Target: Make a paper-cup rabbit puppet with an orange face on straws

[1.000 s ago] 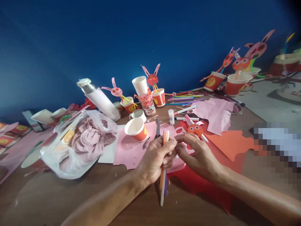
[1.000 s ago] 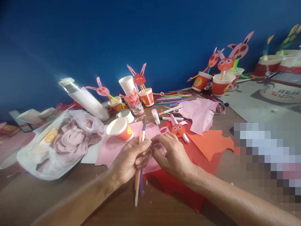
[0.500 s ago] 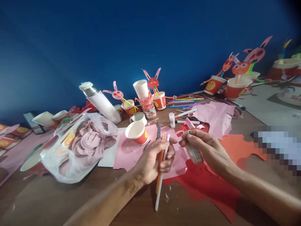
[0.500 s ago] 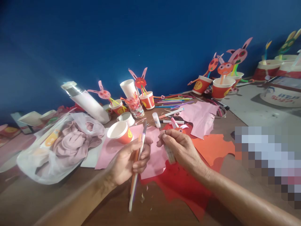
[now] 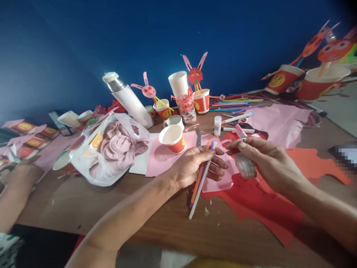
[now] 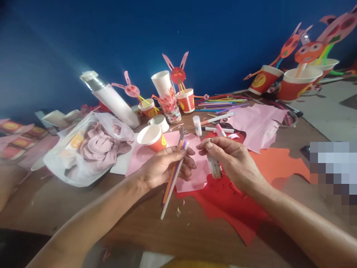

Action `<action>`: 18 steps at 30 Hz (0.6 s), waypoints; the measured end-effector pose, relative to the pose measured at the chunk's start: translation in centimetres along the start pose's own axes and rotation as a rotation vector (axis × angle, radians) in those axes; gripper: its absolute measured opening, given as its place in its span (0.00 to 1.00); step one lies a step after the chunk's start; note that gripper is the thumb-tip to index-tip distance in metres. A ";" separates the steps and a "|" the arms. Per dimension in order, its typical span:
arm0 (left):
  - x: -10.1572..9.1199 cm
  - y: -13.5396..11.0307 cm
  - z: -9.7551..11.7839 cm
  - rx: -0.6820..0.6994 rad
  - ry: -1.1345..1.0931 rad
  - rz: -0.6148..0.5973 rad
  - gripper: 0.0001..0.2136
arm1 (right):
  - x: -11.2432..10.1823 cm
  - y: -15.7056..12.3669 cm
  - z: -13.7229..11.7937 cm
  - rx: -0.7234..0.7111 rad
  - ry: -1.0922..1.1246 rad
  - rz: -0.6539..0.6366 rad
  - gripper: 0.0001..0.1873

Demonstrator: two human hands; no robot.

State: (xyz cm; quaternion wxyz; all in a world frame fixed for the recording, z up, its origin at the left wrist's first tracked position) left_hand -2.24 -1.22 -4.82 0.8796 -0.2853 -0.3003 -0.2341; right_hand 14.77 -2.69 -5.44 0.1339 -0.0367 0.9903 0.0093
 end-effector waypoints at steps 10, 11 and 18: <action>0.3 -0.1 -0.5 -0.075 0.018 0.017 0.07 | 0.2 -0.2 -0.4 -0.172 -0.048 -0.117 0.12; 0.3 -0.1 -0.5 -0.079 0.014 0.016 0.07 | 0.2 -0.2 -0.3 -0.169 -0.045 -0.127 0.11; 0.2 -0.4 -0.7 -0.114 -0.021 0.011 0.07 | 0.6 -0.1 -0.1 -0.115 -0.005 -0.217 0.11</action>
Point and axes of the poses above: each hand's wrist, its own y-axis towards the middle knuckle, its own x-axis out of the palm, z = x × y, the point moved 2 cm from there along y, towards the middle knuckle, and after that the axes turned 13 degrees about -y, right-handed, at the moved point
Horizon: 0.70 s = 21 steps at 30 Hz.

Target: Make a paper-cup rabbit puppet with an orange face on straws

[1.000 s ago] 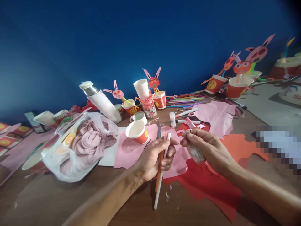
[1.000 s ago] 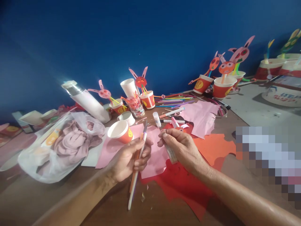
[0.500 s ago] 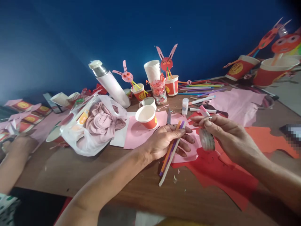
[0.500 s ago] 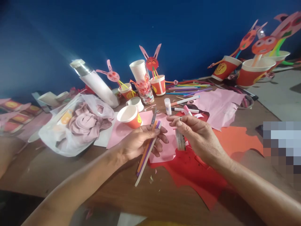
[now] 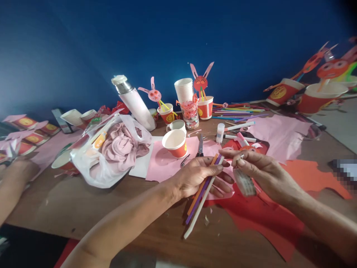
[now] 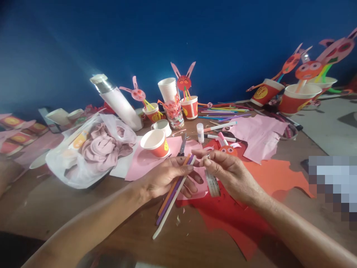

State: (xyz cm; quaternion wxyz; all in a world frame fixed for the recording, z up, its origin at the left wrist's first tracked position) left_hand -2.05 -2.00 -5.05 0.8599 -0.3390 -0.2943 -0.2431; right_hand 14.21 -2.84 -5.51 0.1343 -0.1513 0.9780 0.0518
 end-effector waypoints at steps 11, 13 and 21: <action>0.4 0.1 -0.2 0.056 0.058 0.012 0.06 | 0.1 -0.2 -0.6 -0.005 0.076 -0.030 0.10; 0.4 0.0 -0.2 0.080 0.089 0.020 0.06 | 0.2 -0.2 -0.7 -0.005 0.084 -0.031 0.09; 0.3 0.0 -0.4 0.093 0.136 0.016 0.06 | 0.4 -0.2 -0.3 0.010 0.079 -0.051 0.11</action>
Point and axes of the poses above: each hand's wrist, its own y-axis towards the middle knuckle, its own x-axis out of the palm, z = x × y, the point moved 2 cm from there along y, towards the middle knuckle, and after that the axes turned 13 degrees about -y, right-handed, at the moved point
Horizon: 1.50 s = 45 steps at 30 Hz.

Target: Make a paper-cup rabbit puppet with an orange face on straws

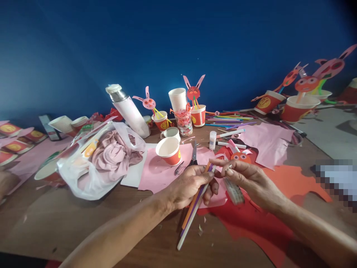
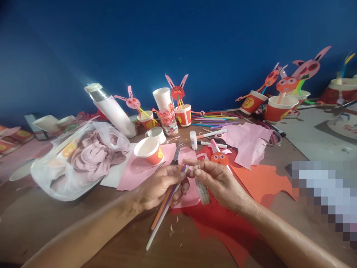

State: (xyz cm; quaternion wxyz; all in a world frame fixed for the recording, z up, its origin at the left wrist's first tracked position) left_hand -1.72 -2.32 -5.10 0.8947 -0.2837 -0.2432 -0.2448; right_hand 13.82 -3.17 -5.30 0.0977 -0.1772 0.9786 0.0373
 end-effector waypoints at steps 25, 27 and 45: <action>0.1 -0.2 -0.4 0.045 0.138 -0.098 0.10 | 0.1 -0.3 -0.3 0.037 0.039 -0.027 0.10; 0.1 -0.3 -0.4 0.029 0.152 -0.108 0.11 | 0.2 -0.3 -0.2 0.050 0.043 -0.043 0.10; 0.3 -0.4 -0.4 0.028 0.228 -0.070 0.11 | -0.7 -0.2 0.2 0.059 0.065 0.172 0.12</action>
Point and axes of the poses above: each hand's wrist, its own y-axis towards the middle knuckle, its own x-axis out of the palm, z = x × y, the point moved 2 cm from there along y, towards the middle knuckle, and after that the axes turned 13 degrees about -y, right-handed, at the moved point
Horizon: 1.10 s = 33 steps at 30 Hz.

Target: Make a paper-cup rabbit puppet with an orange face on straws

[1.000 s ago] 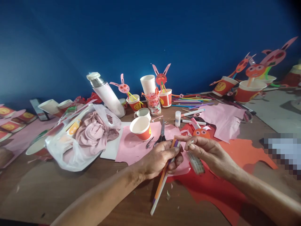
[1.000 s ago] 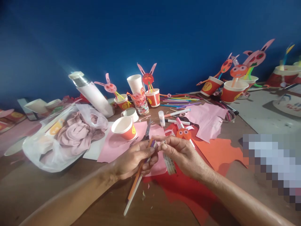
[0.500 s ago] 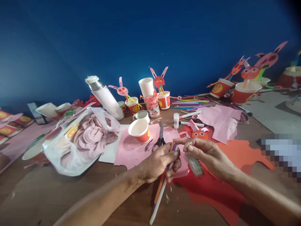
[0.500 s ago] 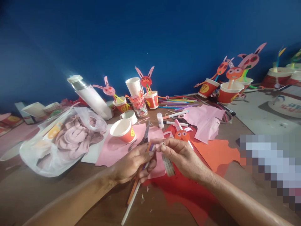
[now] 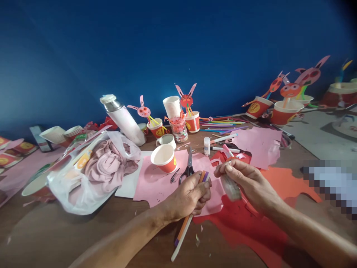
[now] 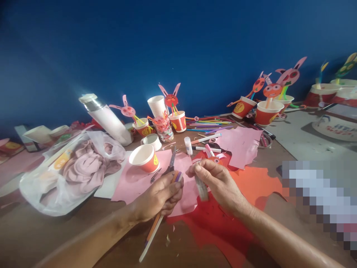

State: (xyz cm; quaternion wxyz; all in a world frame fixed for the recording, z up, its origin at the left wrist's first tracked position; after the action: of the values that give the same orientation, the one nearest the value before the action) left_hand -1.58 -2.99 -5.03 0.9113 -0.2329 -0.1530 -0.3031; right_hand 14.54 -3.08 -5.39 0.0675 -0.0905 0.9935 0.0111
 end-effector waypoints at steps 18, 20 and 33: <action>0.7 -0.6 1.0 0.168 0.240 0.097 0.10 | 0.5 -0.1 0.1 0.076 -0.248 -0.101 0.17; 0.6 -0.5 1.0 0.165 0.252 0.111 0.11 | 0.6 -0.1 -0.1 0.059 -0.262 -0.093 0.17; 0.1 0.1 0.5 0.006 0.041 0.036 0.10 | 0.8 -0.5 -0.8 0.084 -0.228 -0.039 0.10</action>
State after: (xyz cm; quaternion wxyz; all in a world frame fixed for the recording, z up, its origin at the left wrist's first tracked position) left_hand -1.51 -2.72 -4.56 0.9202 -0.2265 -0.1313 -0.2909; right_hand 13.77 -3.74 -4.67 0.1838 -0.1053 0.9771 -0.0214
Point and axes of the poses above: each hand's wrist, its own y-axis towards the middle knuckle, its own x-axis out of the palm, z = x × y, the point moved 2 cm from there along y, towards the middle knuckle, and after that the axes turned 13 degrees about -y, right-handed, at the moved point
